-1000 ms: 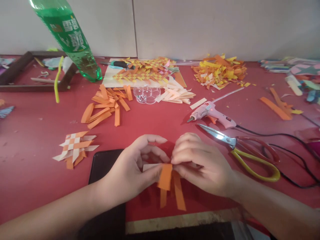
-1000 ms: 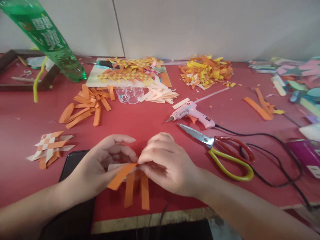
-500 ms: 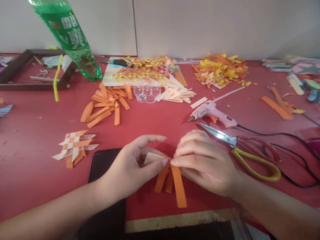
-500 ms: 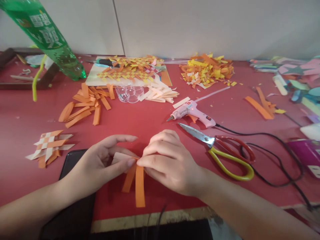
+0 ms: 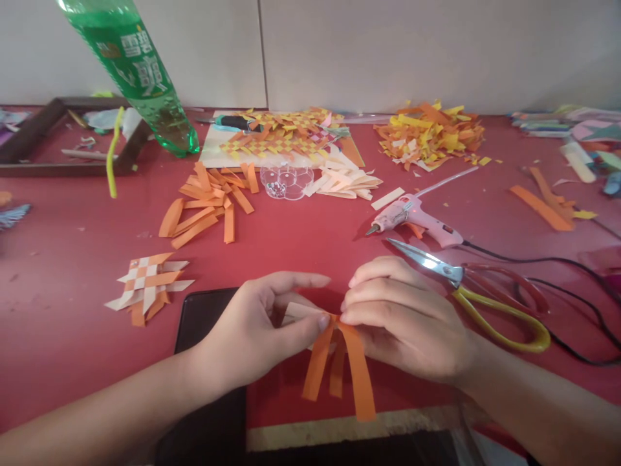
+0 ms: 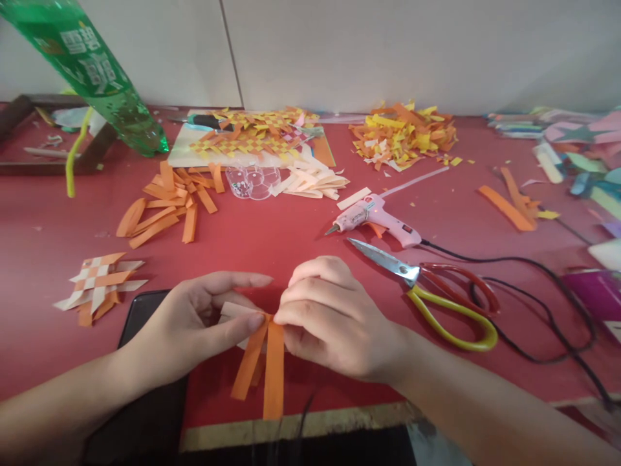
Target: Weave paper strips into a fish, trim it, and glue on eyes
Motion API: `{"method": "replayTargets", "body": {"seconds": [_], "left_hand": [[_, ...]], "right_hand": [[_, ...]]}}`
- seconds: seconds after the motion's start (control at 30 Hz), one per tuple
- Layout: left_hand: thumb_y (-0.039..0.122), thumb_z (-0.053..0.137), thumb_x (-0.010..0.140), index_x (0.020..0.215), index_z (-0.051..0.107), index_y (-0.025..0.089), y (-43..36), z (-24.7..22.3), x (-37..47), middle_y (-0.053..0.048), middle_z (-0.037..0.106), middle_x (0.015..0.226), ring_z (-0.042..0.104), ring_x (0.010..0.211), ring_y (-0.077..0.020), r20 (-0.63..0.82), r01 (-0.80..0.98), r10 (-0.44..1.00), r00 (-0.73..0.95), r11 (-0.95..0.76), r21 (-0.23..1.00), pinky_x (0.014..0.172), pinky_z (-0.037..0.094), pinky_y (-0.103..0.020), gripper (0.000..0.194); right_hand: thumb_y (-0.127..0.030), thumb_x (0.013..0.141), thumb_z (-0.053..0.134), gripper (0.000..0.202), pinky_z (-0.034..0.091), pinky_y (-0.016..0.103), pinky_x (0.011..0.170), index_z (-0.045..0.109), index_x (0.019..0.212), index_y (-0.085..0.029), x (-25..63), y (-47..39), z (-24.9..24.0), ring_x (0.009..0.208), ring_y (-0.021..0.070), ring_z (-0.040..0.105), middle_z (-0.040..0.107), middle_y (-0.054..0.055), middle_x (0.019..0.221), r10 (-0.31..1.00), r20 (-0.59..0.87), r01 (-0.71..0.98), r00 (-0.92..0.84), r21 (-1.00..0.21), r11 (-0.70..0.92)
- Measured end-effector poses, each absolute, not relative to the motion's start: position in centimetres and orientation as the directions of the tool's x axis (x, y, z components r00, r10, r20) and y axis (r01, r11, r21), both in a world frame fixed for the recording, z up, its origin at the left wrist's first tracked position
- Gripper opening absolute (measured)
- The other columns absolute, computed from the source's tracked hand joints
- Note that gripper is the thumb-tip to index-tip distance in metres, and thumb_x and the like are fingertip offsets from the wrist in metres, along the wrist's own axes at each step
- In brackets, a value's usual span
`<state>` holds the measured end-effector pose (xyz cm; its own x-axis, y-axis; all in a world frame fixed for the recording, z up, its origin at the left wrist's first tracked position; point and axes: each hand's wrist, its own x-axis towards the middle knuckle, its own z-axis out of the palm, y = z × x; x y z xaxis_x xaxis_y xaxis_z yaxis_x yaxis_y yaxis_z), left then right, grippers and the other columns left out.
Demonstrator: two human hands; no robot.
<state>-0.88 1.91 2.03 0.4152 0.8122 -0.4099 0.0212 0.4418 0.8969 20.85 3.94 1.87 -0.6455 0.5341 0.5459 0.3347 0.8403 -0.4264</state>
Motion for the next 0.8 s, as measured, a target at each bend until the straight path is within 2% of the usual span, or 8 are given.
{"method": "replayTargets", "body": {"seconds": [0.13,0.27,0.57,0.8], "left_hand": [[0.028,0.071,0.078,0.119,0.061,0.014,1.77,2.0,-0.8,0.003,0.062,0.061,0.055,0.056,-0.009,-0.425,0.05,0.799,0.426,0.448,0.893,0.056,0.046,-0.02,0.044],[0.025,0.073,0.074,0.117,0.062,0.014,1.92,2.03,-0.62,0.003,0.064,0.065,0.055,0.056,-0.0084,-0.442,0.038,0.791,0.423,0.472,0.881,0.058,0.046,-0.021,0.046],[0.02,0.073,0.07,0.117,0.06,0.013,2.1,2.41,-0.39,0.007,0.057,0.055,0.049,0.052,-0.0069,-0.471,0.048,0.766,0.437,0.503,0.863,0.055,0.041,-0.019,0.05],[0.018,0.072,0.07,0.118,0.059,0.012,2.22,2.44,-0.34,0.006,0.057,0.058,0.046,0.052,-0.0061,-0.487,0.057,0.743,0.46,0.522,0.851,0.053,0.038,-0.018,0.05]], "right_hand": [[-0.032,0.093,0.058,0.018,0.052,0.035,0.078,0.063,0.084,-0.018,20.56,4.04,1.79,0.083,0.0169,0.057,0.067,0.003,0.078,0.547,0.518,0.286,-0.657,-0.501,0.817],[-0.031,0.092,0.06,0.017,0.052,0.034,0.078,0.062,0.083,-0.017,20.58,4.02,1.56,0.084,0.0168,0.056,0.066,0.004,0.078,0.548,0.517,0.273,-0.657,-0.514,0.813],[-0.022,0.09,0.061,0.013,0.05,0.038,0.08,0.067,0.098,-0.015,21.29,3.95,2.03,0.092,0.0199,0.061,0.073,0.005,0.09,0.42,0.513,0.343,-0.748,-0.243,0.907],[-0.022,0.092,0.057,0.013,0.049,0.037,0.078,0.068,0.095,-0.015,21.3,3.72,2.26,0.089,0.0185,0.062,0.073,0.004,0.087,0.406,0.508,0.345,-0.759,-0.214,0.914]]}}
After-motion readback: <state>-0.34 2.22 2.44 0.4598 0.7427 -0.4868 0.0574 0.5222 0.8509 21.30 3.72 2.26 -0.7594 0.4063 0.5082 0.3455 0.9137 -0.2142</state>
